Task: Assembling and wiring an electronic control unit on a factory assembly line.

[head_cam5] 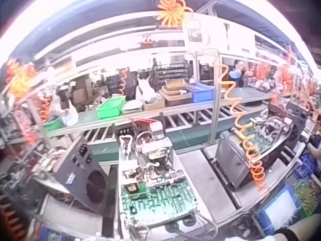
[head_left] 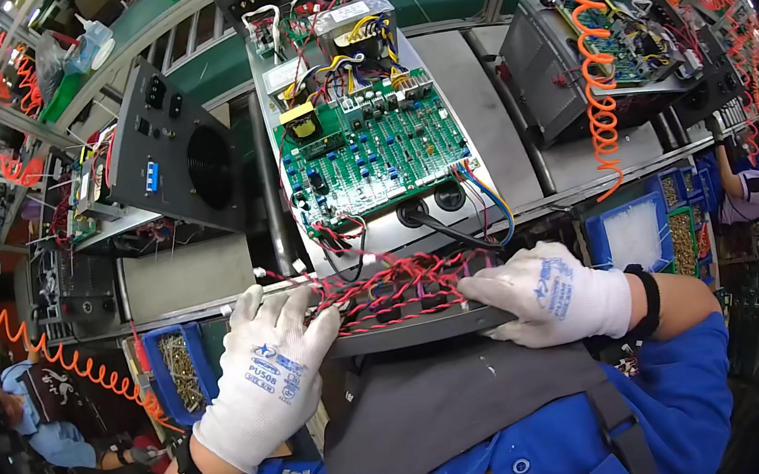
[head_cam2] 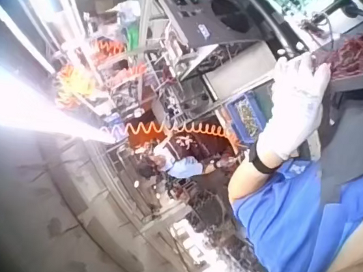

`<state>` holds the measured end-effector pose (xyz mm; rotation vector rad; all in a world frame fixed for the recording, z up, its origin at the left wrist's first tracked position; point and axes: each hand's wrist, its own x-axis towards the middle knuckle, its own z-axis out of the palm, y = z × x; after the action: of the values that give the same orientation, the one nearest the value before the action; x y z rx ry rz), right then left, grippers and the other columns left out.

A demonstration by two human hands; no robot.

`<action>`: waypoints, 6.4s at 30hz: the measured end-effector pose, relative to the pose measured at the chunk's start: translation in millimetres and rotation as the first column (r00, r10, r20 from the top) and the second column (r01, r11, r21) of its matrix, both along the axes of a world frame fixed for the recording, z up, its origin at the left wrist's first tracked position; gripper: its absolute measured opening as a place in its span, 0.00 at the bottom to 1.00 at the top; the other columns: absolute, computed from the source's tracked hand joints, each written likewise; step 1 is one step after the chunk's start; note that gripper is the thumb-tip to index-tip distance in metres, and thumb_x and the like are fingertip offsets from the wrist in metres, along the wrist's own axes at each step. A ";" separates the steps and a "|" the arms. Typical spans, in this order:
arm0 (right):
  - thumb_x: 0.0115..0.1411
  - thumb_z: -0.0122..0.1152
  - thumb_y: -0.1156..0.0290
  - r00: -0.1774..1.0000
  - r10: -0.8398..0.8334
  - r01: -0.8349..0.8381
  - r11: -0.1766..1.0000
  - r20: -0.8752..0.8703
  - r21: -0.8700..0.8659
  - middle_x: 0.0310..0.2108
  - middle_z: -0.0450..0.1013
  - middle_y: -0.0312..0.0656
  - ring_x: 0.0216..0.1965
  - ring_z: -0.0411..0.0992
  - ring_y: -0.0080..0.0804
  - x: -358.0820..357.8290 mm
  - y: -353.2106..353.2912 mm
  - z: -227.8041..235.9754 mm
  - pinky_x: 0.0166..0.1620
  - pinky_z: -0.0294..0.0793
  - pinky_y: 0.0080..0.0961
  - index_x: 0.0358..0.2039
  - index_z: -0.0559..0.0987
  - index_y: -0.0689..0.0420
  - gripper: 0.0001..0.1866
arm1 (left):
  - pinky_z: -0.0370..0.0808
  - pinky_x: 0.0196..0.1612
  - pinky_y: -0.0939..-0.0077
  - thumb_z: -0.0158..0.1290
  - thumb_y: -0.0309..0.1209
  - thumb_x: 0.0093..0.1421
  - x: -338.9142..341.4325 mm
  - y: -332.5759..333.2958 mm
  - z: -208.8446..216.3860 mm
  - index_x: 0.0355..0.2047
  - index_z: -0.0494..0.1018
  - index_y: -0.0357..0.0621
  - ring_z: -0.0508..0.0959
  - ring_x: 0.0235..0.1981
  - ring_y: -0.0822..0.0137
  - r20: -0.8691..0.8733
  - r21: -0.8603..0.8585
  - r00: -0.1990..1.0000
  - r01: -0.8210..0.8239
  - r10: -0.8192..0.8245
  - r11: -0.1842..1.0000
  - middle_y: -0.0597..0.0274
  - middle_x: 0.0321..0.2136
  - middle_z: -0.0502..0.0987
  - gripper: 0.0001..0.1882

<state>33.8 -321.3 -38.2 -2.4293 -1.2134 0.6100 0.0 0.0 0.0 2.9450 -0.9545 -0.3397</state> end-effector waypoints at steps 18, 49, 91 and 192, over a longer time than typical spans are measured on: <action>0.50 0.74 0.66 0.996 0.072 -0.090 0.920 0.059 0.380 0.46 0.78 0.45 0.41 0.80 0.44 17.6 -22.8 -3.4 0.44 0.79 0.36 0.61 0.71 0.61 0.38 | 0.72 0.37 0.57 0.62 0.22 0.41 -56.8 8.8 -52.0 0.42 0.78 0.45 0.76 0.34 0.49 0.029 -0.324 0.979 -0.181 0.202 0.928 0.54 0.32 0.76 0.23; 0.56 0.56 0.68 0.125 -0.844 0.932 -0.081 0.522 -0.353 0.37 0.81 0.56 0.40 0.81 0.54 -136.7 -370.1 -328.9 0.46 0.79 0.48 0.33 0.87 0.56 0.12 | 0.74 0.55 0.64 0.63 0.26 0.55 25.4 -13.9 41.2 0.52 0.80 0.40 0.79 0.49 0.53 -0.635 -0.072 0.756 -0.267 0.163 0.961 0.49 0.50 0.80 0.22; 0.58 0.63 0.68 0.818 -0.572 0.560 0.772 -0.054 0.300 0.34 0.82 0.42 0.38 0.80 0.41 121.3 -104.4 -113.7 0.42 0.78 0.34 0.39 0.86 0.51 0.09 | 0.77 0.37 0.65 0.64 0.34 0.59 161.0 -169.4 -48.4 0.40 0.80 0.41 0.84 0.34 0.50 -0.308 -0.140 0.951 -0.072 0.026 0.988 0.48 0.31 0.82 0.12; 0.62 0.62 0.73 0.733 -0.158 0.619 0.559 -0.661 0.552 0.25 0.78 0.33 0.26 0.74 0.18 101.1 -57.6 -126.5 0.31 0.73 0.23 0.42 0.85 0.58 0.09 | 0.68 0.58 0.53 0.63 0.39 0.57 173.4 -175.6 -63.2 0.63 0.64 0.34 0.78 0.45 0.46 -0.106 0.013 0.872 0.481 -0.478 0.876 0.48 0.37 0.79 0.37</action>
<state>134.9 -378.9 -164.7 -1.5419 -0.4445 0.4641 173.4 -175.6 -63.2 2.6475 -1.6769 -0.5136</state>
